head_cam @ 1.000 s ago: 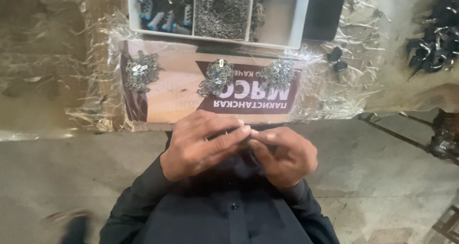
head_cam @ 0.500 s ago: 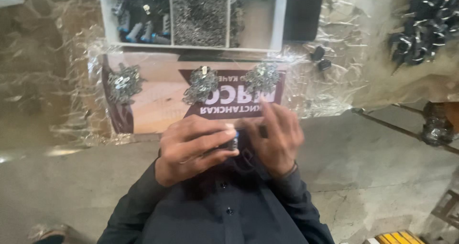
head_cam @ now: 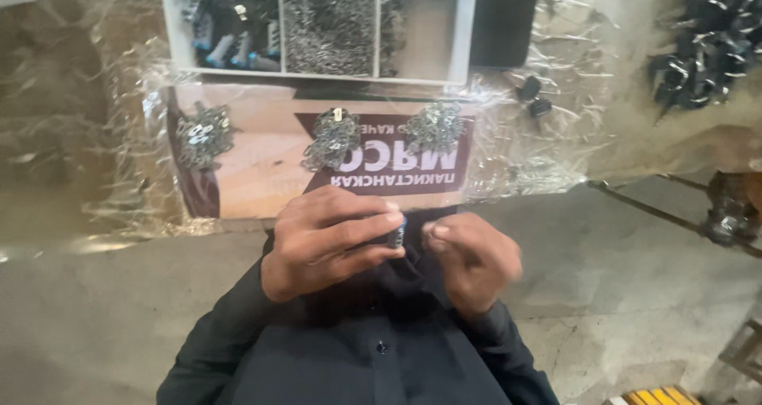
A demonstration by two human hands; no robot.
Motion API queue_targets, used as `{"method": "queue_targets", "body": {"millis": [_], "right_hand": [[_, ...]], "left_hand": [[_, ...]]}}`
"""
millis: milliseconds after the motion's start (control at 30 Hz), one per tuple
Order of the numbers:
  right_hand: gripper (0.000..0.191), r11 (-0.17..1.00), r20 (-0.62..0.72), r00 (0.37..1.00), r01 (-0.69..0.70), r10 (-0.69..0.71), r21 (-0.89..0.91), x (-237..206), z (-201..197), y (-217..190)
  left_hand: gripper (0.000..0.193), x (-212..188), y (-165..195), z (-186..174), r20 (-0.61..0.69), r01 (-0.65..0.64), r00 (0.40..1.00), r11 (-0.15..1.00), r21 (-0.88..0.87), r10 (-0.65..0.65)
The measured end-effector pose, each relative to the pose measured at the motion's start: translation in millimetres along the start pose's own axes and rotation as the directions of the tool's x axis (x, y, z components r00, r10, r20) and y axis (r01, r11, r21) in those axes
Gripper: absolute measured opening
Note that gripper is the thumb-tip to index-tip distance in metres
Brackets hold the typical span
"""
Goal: The person sits at a workbench and assembles small metal clamp fittings by hand, picking components from a compartment organizer box and pressing them together. Assembled pieces are set on the bench beside the box while the person continues fitting more components one at a time.
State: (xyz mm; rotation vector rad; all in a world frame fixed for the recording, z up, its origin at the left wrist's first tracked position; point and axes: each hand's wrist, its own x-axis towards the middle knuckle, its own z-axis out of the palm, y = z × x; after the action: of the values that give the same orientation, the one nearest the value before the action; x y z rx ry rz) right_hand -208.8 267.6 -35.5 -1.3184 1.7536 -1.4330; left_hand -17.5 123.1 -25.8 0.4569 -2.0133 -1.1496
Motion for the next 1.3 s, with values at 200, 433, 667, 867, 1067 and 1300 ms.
{"method": "queue_targets", "body": {"millis": [200,433,667,867,1067,1300], "right_hand": [[0.027,0.920,0.056,0.933,0.360,-0.355,-0.158,22.2,10.7,-25.2],[0.029,0.970,0.101,0.967,0.239,-0.233,-0.048,30.4,19.3,-28.8],[0.026,0.787,0.224,0.878,0.479,-0.424,-0.389,28.9,15.7,-29.8],[0.020,0.995,0.167,0.984,0.077,-0.064,-0.070,21.6,14.1,-25.0],[0.018,0.748,0.407,0.821,-0.549,0.400,0.373,23.2,30.2,-20.3],[0.037,0.720,0.492,0.795,0.568,-0.354,-0.399,43.9,111.1,-41.3]], "left_hand": [[0.045,-5.6,2.5,-2.9,-0.003,0.027,1.000,1.000,-0.009,-0.027],[0.046,-11.7,-0.4,-6.0,-0.017,0.007,1.000,1.000,-0.004,-0.007],[0.043,-9.2,1.2,-6.5,0.012,0.017,1.000,0.999,0.035,-0.017],[0.043,-5.9,0.4,-4.9,0.012,-0.007,1.000,0.998,0.055,0.006],[0.044,-11.8,-0.4,-19.2,-0.049,-0.033,0.998,0.995,-0.095,0.029],[0.044,-58.8,14.8,-100.3,-0.398,0.132,0.915,0.981,0.140,-0.066]]}}
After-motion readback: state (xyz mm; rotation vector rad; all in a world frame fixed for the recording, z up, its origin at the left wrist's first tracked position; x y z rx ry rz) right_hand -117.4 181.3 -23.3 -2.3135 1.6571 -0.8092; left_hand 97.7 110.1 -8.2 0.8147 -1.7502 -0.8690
